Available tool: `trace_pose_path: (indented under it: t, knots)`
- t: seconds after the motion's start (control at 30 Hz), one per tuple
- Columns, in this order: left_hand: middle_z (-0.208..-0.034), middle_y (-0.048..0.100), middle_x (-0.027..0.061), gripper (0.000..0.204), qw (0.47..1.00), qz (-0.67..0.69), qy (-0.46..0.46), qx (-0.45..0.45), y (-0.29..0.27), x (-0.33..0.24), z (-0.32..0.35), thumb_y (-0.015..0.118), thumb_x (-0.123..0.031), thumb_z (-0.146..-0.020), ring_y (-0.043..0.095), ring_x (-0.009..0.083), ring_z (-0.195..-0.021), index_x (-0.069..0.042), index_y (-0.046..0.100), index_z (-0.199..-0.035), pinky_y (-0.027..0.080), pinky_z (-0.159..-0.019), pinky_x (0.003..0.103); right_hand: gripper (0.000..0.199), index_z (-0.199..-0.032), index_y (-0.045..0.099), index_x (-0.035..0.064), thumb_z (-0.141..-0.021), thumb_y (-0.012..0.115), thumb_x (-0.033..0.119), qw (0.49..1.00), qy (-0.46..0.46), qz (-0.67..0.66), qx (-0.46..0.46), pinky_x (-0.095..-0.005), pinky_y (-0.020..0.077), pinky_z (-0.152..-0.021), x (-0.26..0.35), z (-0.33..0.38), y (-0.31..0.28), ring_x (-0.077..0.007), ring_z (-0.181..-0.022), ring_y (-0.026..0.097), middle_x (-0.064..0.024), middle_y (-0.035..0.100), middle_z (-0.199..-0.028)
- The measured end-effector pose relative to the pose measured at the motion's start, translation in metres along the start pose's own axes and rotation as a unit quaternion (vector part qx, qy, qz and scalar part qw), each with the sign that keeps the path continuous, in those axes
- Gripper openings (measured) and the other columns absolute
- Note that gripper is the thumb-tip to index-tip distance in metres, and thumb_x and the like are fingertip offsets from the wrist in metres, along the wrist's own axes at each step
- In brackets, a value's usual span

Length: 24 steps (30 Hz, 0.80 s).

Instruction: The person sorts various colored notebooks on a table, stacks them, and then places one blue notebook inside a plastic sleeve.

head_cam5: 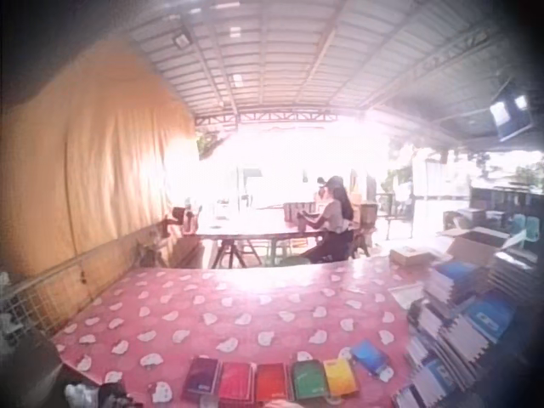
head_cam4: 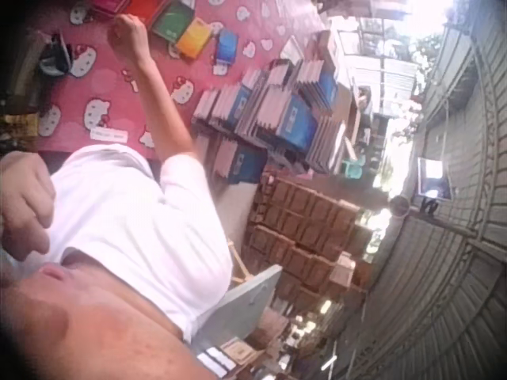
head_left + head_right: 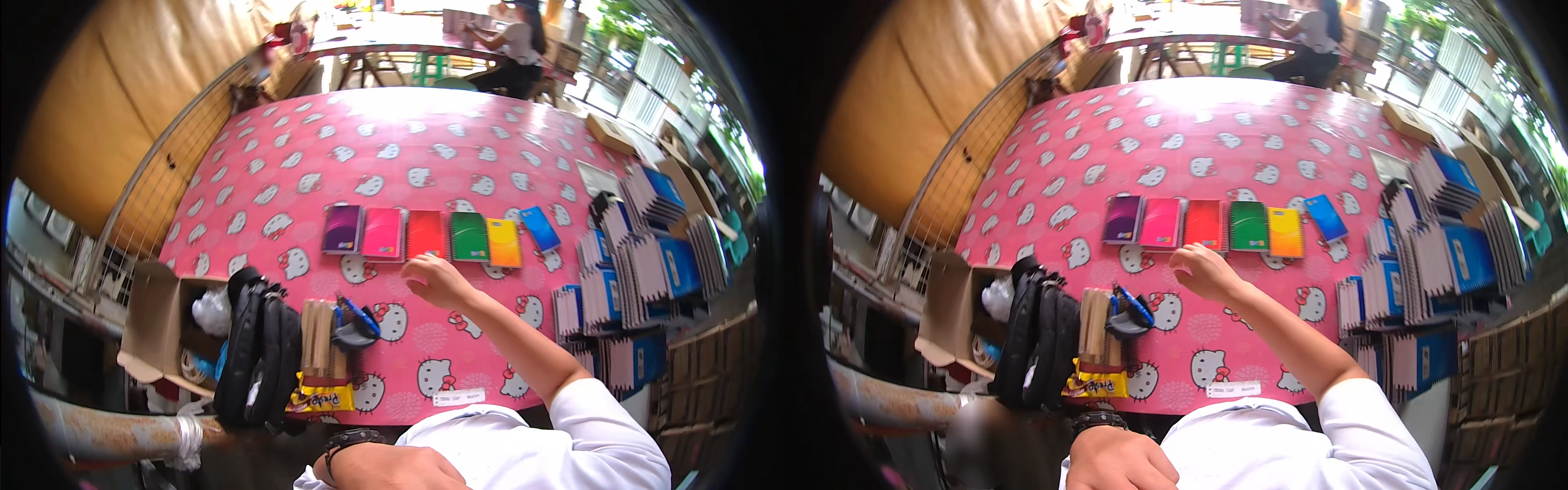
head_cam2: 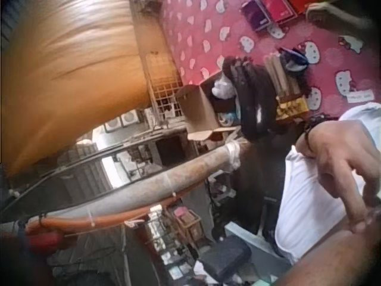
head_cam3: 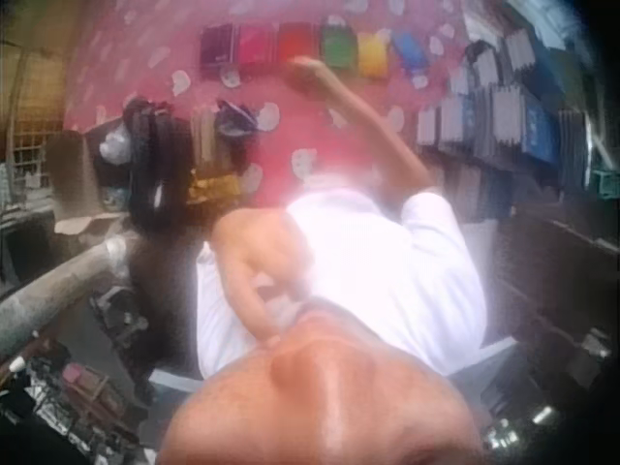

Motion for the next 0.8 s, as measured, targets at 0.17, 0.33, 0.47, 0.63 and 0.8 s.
trace_pose_path:
  t: [0.17, 0.33, 0.47, 0.63, 0.8]
  knots:
    - [-0.085, 0.065, 0.0098, 0.017, 0.987, 0.001, -0.157, 0.013, -0.019, 0.006, 0.058, 0.066, -0.024, -0.082, 0.056, 0.0234, -0.051, -0.013, 0.069, -0.095, 0.039, -0.042, 0.028, 0.033, -0.101, 0.057, 0.0032, -0.075, 0.064, 0.023, 0.978, -0.029, 0.209, -0.001, -0.0421, 0.0444, -0.087, -0.018, -0.098, 0.078, -0.0296, -0.107, 0.049, -0.0138, 0.057, -0.105]
    - [-0.07, 0.055, 0.0131, 0.015, 0.897, -0.199, -0.03, -0.393, -0.092, -0.019, 0.119, 0.064, -0.002, -0.071, 0.048, 0.0158, -0.049, -0.002, 0.054, -0.083, 0.036, -0.041, 0.025, 0.034, -0.103, 0.055, -0.0011, -0.078, 0.056, 0.022, 0.946, -0.039, 0.315, 0.073, -0.04, 0.0478, -0.083, -0.035, -0.157, 0.125, -0.029, -0.106, 0.05, -0.0165, 0.056, -0.106]
    - [-0.082, 0.048, 0.0067, 0.034, 0.808, -0.232, -0.002, -0.542, -0.139, -0.023, 0.169, 0.059, 0.002, -0.066, 0.046, 0.0142, -0.063, -0.003, 0.05, -0.098, 0.037, -0.048, 0.024, 0.03, -0.102, 0.054, -0.0062, -0.083, 0.044, 0.015, 0.878, -0.183, 0.438, 0.056, -0.0378, 0.0533, -0.062, -0.028, -0.157, 0.144, -0.0292, -0.082, 0.061, -0.0215, 0.061, -0.082]
    - [-0.11, 0.05, 0.0116, 0.051, 0.649, -0.463, -0.146, -0.586, -0.194, -0.035, 0.198, 0.069, -0.008, -0.067, 0.051, 0.0167, -0.098, -0.002, 0.047, -0.113, 0.042, -0.082, 0.029, 0.025, -0.104, 0.058, 0.0049, -0.082, 0.048, 0.011, 0.928, -0.188, 0.317, 0.049, -0.0385, 0.0524, -0.054, -0.013, -0.2, 0.086, -0.0267, -0.06, 0.063, -0.0127, 0.063, -0.073]
    - [-0.119, 0.05, 0.0148, 0.063, 0.391, -0.768, -0.212, -0.461, -0.214, -0.049, 0.197, 0.078, -0.015, -0.065, 0.049, 0.0157, -0.112, -0.001, 0.047, -0.118, 0.04, -0.091, 0.032, 0.015, -0.096, 0.06, 0.0033, -0.082, 0.056, 0.007, 0.952, -0.019, -0.142, 0.272, -0.0286, 0.0483, -0.059, 0.037, -0.151, 0.022, -0.0108, -0.06, 0.055, -0.0024, 0.061, -0.071]
Point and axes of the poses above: each hand's wrist, its own z-axis away from the middle knuckle, its own y-axis out of the palm, x = y × z, the point moved 9 cm from there along -z, towards the middle knuckle
